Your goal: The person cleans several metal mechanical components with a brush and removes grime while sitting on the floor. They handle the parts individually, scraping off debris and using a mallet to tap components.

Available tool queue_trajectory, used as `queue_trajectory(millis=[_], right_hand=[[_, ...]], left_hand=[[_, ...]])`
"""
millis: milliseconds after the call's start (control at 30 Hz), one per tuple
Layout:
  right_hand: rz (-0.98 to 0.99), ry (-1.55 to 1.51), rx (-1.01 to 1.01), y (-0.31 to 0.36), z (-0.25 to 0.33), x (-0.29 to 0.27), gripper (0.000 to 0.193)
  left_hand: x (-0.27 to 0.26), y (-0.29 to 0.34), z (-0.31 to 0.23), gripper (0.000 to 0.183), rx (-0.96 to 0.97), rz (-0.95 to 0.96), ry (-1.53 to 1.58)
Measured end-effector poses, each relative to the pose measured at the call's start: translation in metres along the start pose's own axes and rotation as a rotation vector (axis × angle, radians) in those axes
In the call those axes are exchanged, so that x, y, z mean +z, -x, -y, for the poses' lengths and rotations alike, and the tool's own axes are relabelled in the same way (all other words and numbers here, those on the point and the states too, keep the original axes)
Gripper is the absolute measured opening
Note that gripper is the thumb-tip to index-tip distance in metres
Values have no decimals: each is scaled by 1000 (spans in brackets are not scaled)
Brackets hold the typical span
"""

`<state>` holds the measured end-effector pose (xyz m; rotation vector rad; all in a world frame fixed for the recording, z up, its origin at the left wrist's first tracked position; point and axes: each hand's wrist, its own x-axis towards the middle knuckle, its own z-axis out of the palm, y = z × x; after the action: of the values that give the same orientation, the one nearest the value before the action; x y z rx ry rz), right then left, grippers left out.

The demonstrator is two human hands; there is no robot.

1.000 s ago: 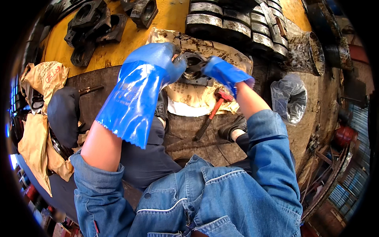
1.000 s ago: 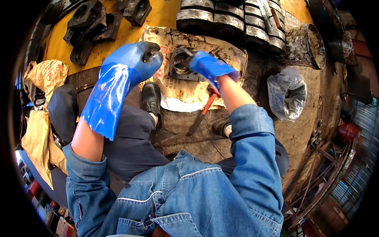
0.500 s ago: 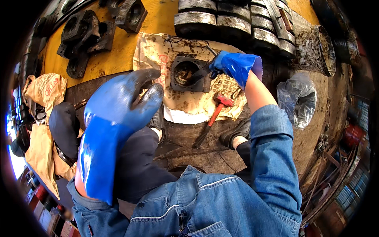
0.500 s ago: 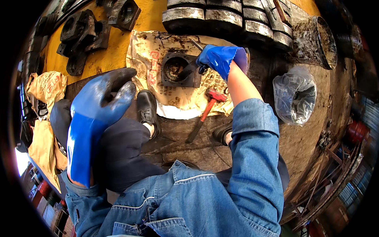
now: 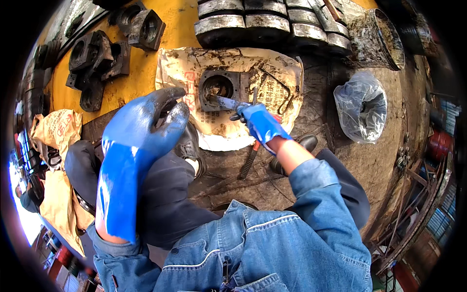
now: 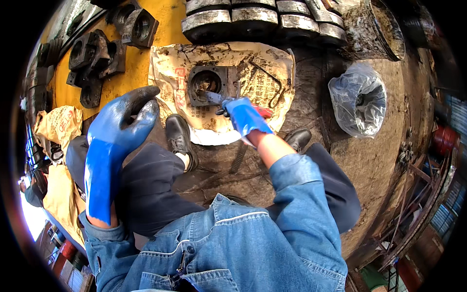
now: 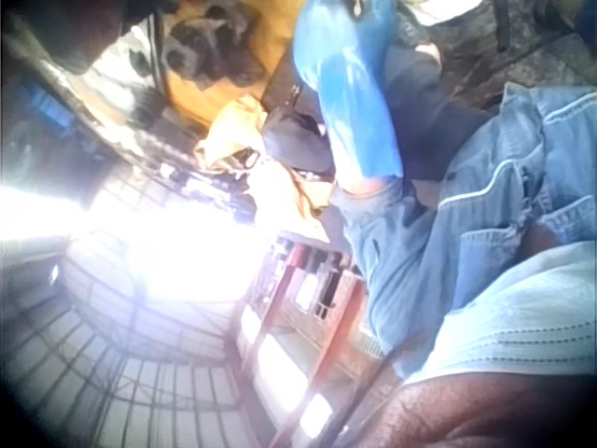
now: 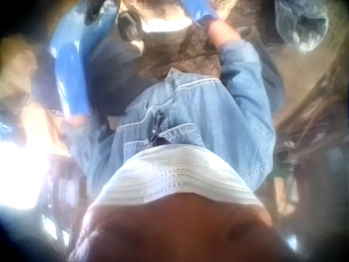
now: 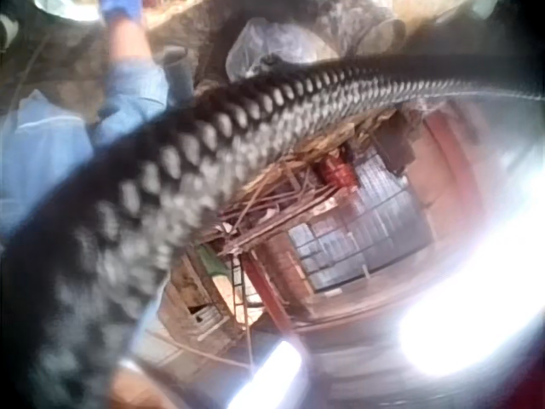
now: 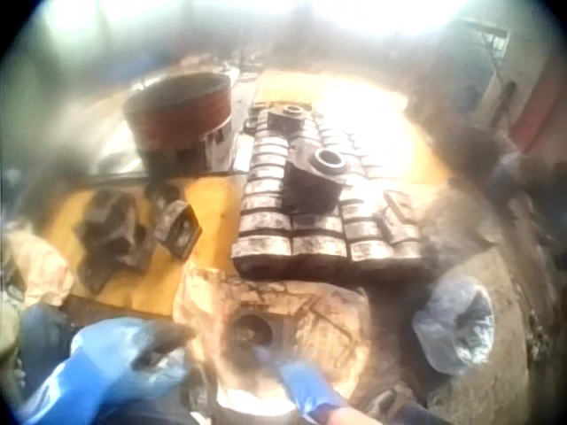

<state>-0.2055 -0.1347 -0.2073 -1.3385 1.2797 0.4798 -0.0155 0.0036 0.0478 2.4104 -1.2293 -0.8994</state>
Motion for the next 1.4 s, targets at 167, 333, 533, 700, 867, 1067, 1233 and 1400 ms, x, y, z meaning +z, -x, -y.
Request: queue_trajectory(millis=[167,333,533,700,867,1067,1233,1400], right_hand=[[-95,-748,196,12,-16,60,22],[-43,-1352,252,-30,-42,86,18],[-16,-1530,222,7,-82,-54,27],[-717,-1316,-295,74,-115,-182,44],[-1293,-857,-147,75,-209,-263,49],[-1194,16,125,52,-211,-243,39],[-1044,479,114,48,-194,-226,29],[-887,-116,-52,94,-105,-180,24]], left_hand=[[10,-18,6,47,-34,69,-164],[16,-31,9,48,-144,114,-369],[24,-36,26,44,-123,90,-396],[16,-22,26,45,-104,-5,-293],[18,-19,7,45,-126,17,-312],[22,-22,19,44,-133,42,-320],[24,-27,26,44,-53,11,-291],[10,-22,24,52,-52,18,-382]])
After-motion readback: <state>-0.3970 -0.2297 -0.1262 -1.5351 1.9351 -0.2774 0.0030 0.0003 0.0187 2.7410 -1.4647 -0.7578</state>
